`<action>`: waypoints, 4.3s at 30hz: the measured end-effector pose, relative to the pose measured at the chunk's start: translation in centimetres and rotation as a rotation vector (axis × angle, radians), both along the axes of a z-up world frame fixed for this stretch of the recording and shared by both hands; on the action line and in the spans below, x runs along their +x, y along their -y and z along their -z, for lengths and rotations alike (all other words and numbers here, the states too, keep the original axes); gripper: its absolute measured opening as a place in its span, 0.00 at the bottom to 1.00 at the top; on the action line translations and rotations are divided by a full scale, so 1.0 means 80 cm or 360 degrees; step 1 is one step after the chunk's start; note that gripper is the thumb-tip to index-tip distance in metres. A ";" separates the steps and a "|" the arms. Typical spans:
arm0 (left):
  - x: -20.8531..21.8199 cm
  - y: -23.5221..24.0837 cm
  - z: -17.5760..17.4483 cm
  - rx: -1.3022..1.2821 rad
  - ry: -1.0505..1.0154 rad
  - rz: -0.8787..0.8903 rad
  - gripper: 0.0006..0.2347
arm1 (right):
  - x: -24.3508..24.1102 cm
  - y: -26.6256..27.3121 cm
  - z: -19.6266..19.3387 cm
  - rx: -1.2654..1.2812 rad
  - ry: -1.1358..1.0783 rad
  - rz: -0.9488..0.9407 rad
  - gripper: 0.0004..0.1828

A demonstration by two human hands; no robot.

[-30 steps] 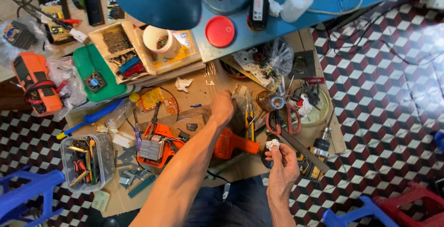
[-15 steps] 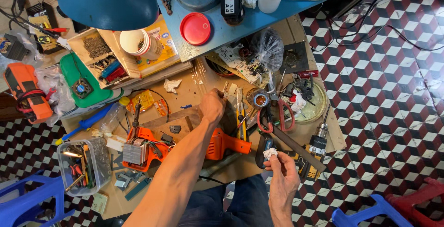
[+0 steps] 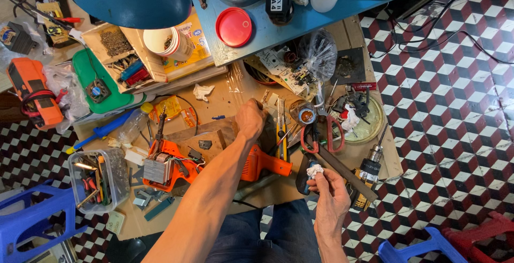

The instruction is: The person works at a cluttered workbench, handling a small motor or transformer, applying liquid from a bottle, and wiping the component with a cloth. They repeatedly pick up and set down tools and parts while cleaning and inspecting the device.

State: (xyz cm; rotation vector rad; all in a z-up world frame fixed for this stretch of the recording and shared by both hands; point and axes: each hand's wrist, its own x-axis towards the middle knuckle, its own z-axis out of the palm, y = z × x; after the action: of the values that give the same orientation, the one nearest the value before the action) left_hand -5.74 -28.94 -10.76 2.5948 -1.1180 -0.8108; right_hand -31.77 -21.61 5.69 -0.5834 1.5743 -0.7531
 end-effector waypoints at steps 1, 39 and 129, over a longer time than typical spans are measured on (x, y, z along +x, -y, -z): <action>0.000 0.003 0.002 0.0120 -0.0017 -0.0003 0.13 | 0.000 0.000 0.000 0.0021 -0.0012 -0.0019 0.16; -0.098 -0.133 -0.265 -0.0442 -0.1033 -0.0940 0.13 | 0.114 0.022 -0.072 -0.1108 -0.0620 -0.1044 0.10; -0.071 -0.193 -0.428 -0.1373 -0.0334 -0.0736 0.15 | 0.156 0.042 -0.094 0.0712 0.1586 -0.0886 0.17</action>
State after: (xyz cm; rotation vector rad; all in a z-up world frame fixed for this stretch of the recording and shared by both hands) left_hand -11.46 -13.50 23.45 1.8579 -0.5693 -0.3557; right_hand -19.32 -24.95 13.17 -0.2129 0.5606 -0.1690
